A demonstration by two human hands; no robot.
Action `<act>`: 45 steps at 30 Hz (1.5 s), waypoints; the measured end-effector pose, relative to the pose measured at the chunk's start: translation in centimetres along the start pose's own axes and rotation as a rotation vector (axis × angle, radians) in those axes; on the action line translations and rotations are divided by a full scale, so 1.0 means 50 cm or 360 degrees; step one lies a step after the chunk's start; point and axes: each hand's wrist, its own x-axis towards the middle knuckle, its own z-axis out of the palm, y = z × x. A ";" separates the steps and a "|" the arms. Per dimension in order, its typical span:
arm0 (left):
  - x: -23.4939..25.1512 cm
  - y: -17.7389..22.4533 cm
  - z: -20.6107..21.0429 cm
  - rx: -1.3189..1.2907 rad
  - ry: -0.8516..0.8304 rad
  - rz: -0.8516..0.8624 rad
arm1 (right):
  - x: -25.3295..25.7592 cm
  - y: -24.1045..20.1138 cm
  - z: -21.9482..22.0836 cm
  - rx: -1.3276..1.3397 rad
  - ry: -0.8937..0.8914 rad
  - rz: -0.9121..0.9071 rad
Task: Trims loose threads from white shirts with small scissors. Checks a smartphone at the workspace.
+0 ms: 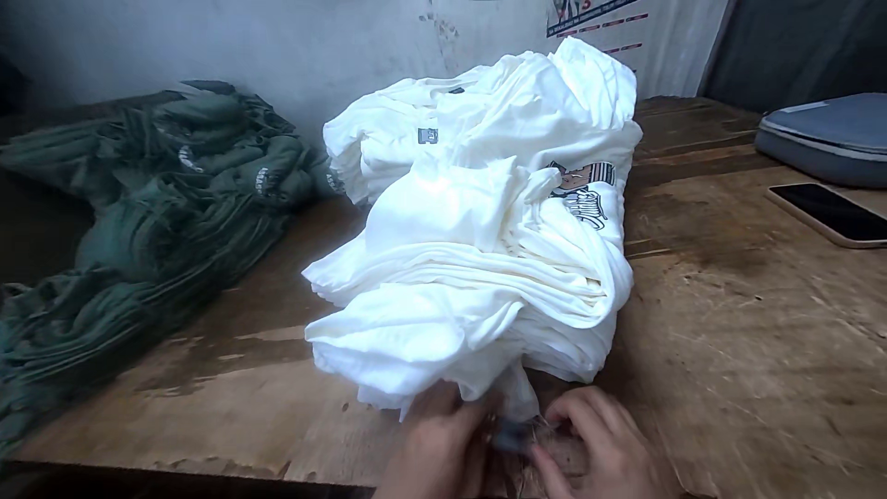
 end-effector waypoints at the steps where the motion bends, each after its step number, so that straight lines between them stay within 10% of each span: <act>1: -0.003 -0.008 0.003 -0.0033 0.0028 -0.0036 | 0.005 -0.005 0.010 -0.0015 0.0039 -0.0017; 9: 0.066 0.002 -0.022 -0.0380 -0.0038 -0.0753 | 0.095 -0.016 0.100 0.0910 0.0431 0.0047; 16: 0.112 0.018 -0.052 -0.0406 -0.0393 -0.1153 | 0.051 -0.010 0.076 0.0025 0.0511 -0.0307; 20: 0.050 -0.006 -0.041 -0.0645 -0.0233 -0.0634 | 0.008 -0.005 0.036 -0.0025 0.0482 -0.0202; 28: 0.016 -0.012 -0.011 0.0178 0.0338 0.0440 | -0.039 -0.004 0.012 0.0163 0.0331 -0.0216; 45: 0.034 0.012 -0.015 0.0528 0.0334 0.0587 | -0.027 0.004 0.024 0.0381 0.0513 -0.0102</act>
